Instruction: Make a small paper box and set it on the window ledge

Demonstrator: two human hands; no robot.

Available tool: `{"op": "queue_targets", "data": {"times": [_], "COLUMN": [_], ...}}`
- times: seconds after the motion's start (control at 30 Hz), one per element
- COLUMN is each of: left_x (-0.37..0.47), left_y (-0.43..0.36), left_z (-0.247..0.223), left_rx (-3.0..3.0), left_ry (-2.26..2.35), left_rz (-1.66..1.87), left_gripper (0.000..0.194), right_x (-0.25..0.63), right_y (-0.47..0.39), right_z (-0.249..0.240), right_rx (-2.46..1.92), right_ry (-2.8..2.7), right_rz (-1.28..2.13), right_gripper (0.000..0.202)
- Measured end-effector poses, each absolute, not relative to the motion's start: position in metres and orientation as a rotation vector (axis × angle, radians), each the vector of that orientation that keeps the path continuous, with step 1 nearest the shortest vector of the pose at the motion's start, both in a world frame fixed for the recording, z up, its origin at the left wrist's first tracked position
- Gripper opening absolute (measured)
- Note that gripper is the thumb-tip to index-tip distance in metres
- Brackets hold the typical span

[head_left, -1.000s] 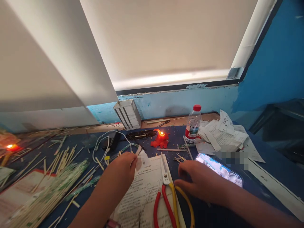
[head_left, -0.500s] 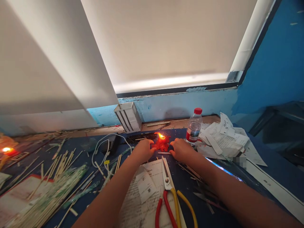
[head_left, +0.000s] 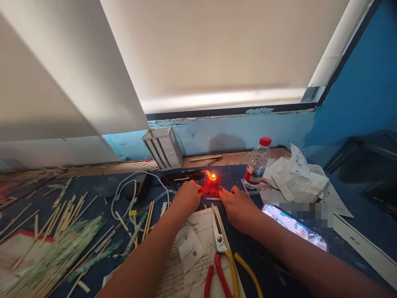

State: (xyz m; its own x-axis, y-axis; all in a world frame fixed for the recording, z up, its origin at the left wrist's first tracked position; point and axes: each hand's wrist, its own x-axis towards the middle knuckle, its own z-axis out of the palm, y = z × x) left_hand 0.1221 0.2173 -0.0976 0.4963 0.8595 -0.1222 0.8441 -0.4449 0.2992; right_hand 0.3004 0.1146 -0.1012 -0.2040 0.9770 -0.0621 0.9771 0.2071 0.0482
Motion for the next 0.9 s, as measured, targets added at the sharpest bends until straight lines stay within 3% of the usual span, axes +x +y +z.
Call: {"op": "queue_targets", "data": {"times": [0.47,0.9], "left_x": [0.114,0.116], "left_y": [0.211,0.193], "left_z": [-0.095,-0.094], "left_rx": [2.442,2.518], "left_ry": [1.363,1.168], "left_rz": [0.006,-0.019], "left_gripper": [0.031,0.042], "right_x": [0.300,0.299], "right_y": [0.112,0.111], "right_z": [-0.104,-0.102], "right_rx": [1.918,1.913], "right_ry": [2.412,2.415], "right_rz": [0.022,0.019], "right_gripper": [0.034,0.034]}}
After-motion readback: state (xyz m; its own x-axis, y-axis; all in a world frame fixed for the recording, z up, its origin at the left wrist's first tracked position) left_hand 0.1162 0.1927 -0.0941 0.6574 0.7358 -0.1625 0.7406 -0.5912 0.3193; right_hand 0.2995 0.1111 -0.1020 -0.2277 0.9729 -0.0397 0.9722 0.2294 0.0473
